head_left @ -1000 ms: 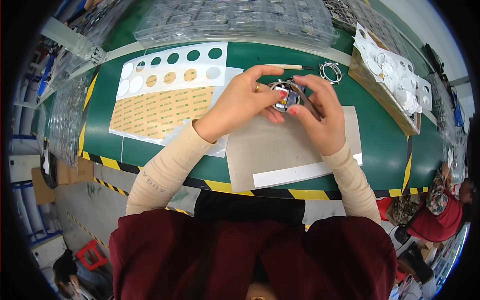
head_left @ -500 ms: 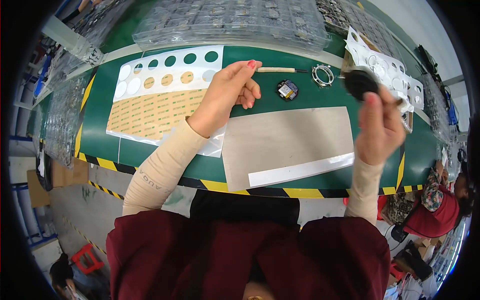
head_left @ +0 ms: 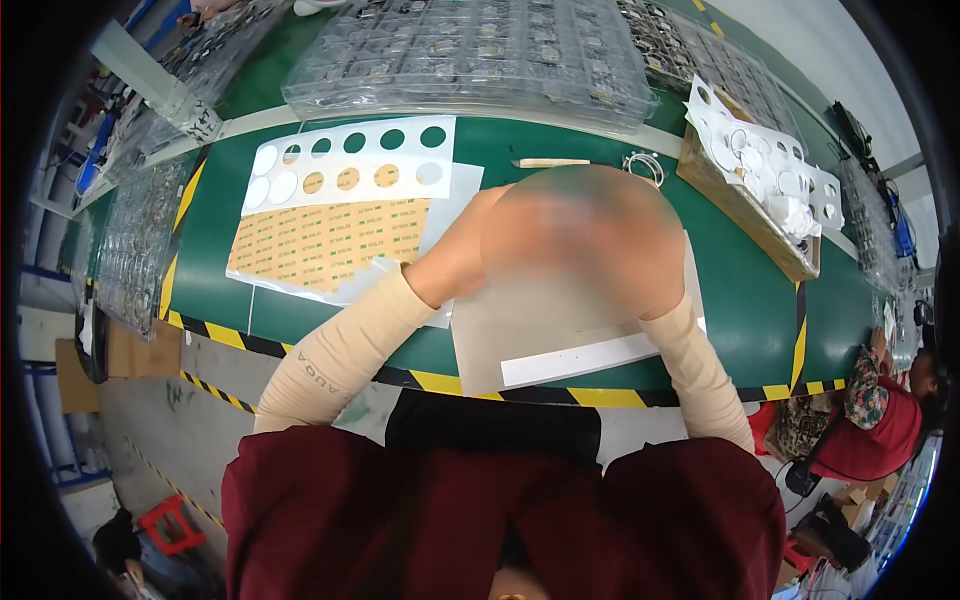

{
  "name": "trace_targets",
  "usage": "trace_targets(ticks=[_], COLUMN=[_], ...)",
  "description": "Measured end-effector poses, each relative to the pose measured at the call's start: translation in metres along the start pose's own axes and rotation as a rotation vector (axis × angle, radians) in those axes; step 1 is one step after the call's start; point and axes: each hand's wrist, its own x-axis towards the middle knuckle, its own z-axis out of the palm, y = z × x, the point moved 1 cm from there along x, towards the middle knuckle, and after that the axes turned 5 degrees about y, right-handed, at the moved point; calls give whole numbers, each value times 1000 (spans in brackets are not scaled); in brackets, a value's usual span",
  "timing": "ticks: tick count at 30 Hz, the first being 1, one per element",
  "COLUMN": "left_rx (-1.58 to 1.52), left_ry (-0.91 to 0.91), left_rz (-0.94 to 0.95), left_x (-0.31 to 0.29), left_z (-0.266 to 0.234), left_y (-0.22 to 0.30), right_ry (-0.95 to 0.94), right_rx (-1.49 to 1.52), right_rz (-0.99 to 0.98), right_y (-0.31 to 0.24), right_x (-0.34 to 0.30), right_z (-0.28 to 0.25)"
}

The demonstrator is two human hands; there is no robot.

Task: The person assembles small electronic components by placing white parts into metal rings, using tweezers to adjust wires, on a production line workbench.

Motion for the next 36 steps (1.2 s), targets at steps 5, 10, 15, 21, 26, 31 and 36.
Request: trace_targets(ticks=[5, 10, 15, 21, 26, 31, 36], left_rx=[42, 174, 207, 97, 1, 260, 325], left_ry=[84, 108, 113, 84, 62, 92, 153], left_rz=[63, 132, 121, 36, -25, 101, 190], left_x=[-5, -5, -5, -5, -4, -5, -6], left_z=[1, 2, 5, 8, 8, 11, 13], left_y=[-5, -3, 0, 3, 2, -5, -12], right_ry=[1, -62, -11, -61, -63, -28, -14], right_rx=[434, 344, 416, 318, 431, 375, 364], right_rz=[359, 362, 344, 356, 449, 440, 366], right_y=[5, 8, 6, 10, 10, 14, 22], right_x=[-2, -3, -3, -5, -2, -2, -4], right_z=[9, 5, 8, 4, 2, 4, 6])
